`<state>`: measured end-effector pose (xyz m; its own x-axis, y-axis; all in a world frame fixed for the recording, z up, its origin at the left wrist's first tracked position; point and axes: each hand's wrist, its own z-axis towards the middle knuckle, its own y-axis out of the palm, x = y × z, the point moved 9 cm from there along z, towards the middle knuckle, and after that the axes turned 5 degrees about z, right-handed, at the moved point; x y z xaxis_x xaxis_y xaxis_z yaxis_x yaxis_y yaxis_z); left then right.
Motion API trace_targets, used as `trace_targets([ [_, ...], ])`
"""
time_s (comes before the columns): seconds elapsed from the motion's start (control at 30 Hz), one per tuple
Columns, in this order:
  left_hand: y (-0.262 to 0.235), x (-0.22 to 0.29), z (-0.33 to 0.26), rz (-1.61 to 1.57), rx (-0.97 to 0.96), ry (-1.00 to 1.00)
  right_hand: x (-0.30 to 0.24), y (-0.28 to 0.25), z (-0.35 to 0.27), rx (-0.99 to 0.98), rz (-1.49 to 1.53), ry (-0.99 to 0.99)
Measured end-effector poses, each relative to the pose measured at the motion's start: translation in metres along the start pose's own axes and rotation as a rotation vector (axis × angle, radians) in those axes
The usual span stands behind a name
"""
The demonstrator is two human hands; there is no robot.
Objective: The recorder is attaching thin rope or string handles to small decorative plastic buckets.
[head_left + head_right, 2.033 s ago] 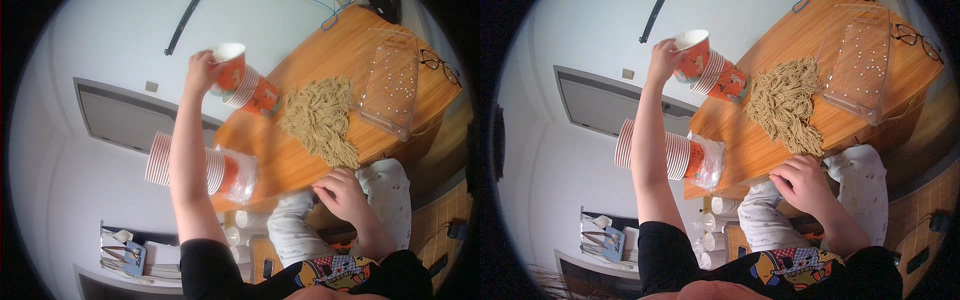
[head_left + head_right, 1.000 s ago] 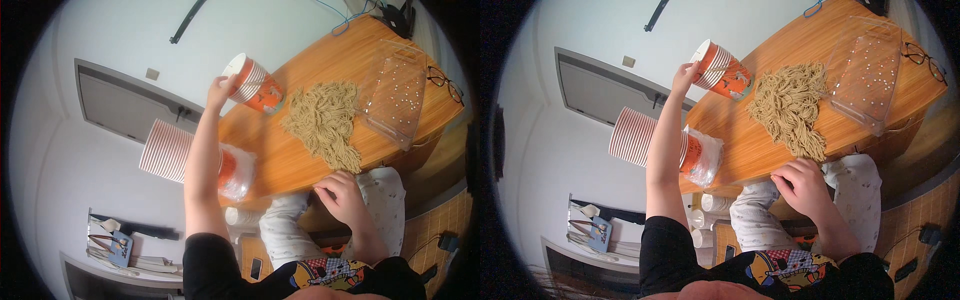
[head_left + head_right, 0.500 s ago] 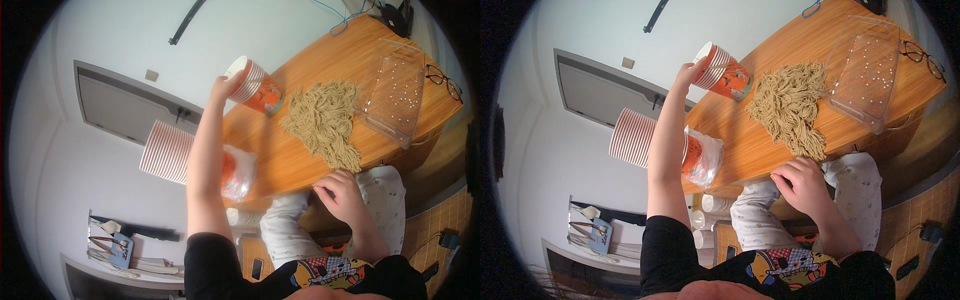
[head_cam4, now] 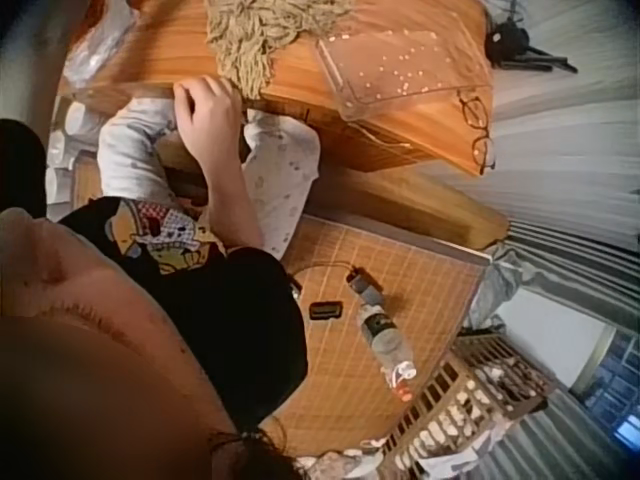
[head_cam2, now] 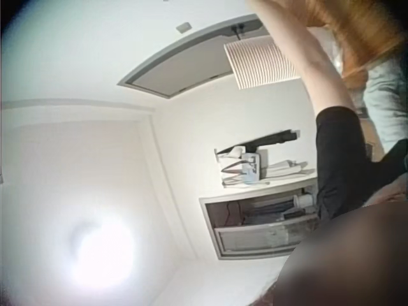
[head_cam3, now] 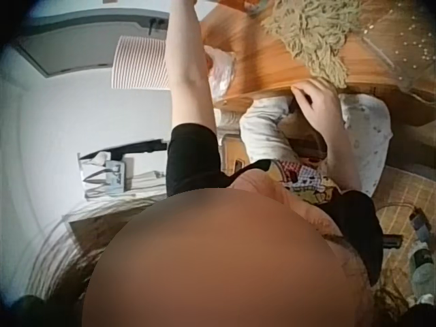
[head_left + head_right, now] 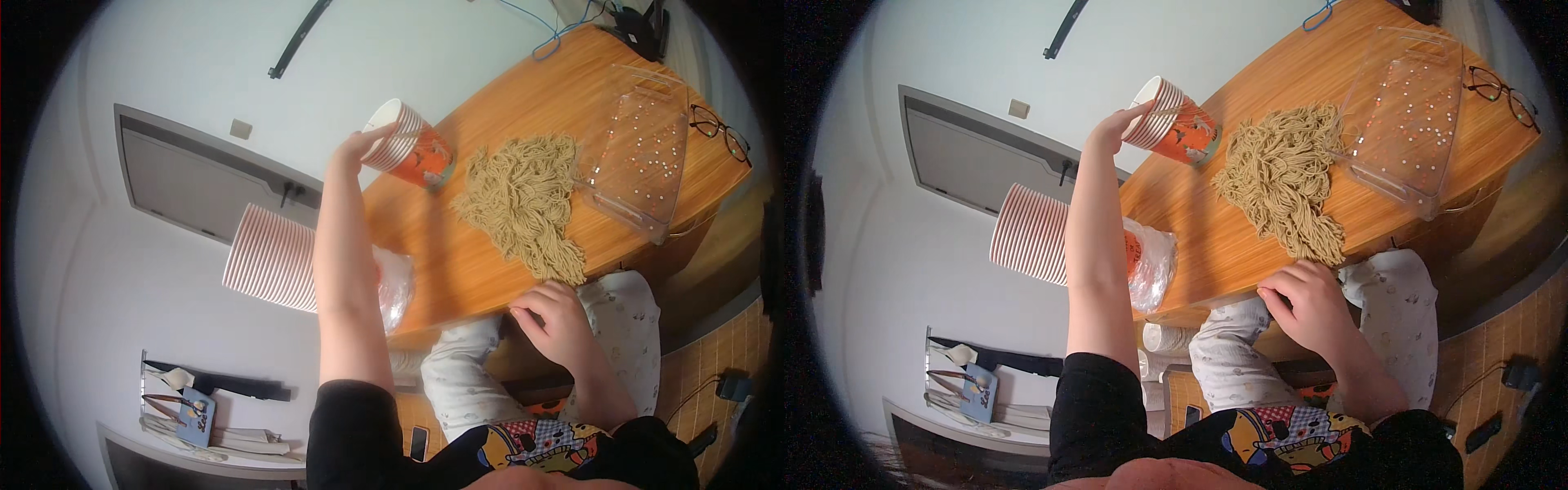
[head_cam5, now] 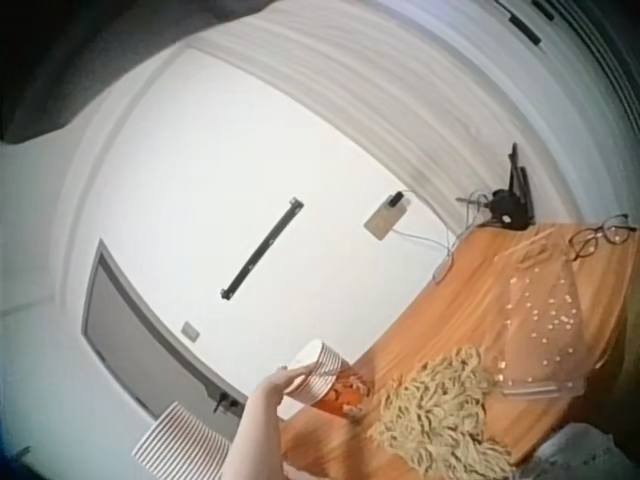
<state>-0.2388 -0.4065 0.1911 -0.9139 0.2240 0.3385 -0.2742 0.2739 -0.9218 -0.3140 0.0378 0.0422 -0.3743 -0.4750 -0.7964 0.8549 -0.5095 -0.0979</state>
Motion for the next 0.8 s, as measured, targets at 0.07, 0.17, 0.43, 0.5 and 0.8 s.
trace_targets([
  [0.07, 0.003, 0.0, 0.002, 0.018, -0.056, 0.021, 0.0, 0.0, 0.0, -0.003, -0.001, -0.002],
  [0.17, 0.001, -0.003, 0.003, 0.061, -0.04, 0.018, 0.001, -0.001, -0.001, 0.004, 0.009, 0.005],
  [0.43, -0.011, 0.002, 0.021, -0.042, 0.166, -0.008, -0.006, -0.001, -0.002, 0.004, 0.017, -0.035],
  [0.5, -0.007, 0.005, 0.025, -0.003, 0.193, -0.017, -0.008, -0.001, -0.002, 0.0, 0.017, -0.044],
  [0.8, -0.002, 0.003, 0.055, 0.083, 0.064, -0.023, -0.003, -0.007, 0.0, 0.021, 0.035, -0.037],
])
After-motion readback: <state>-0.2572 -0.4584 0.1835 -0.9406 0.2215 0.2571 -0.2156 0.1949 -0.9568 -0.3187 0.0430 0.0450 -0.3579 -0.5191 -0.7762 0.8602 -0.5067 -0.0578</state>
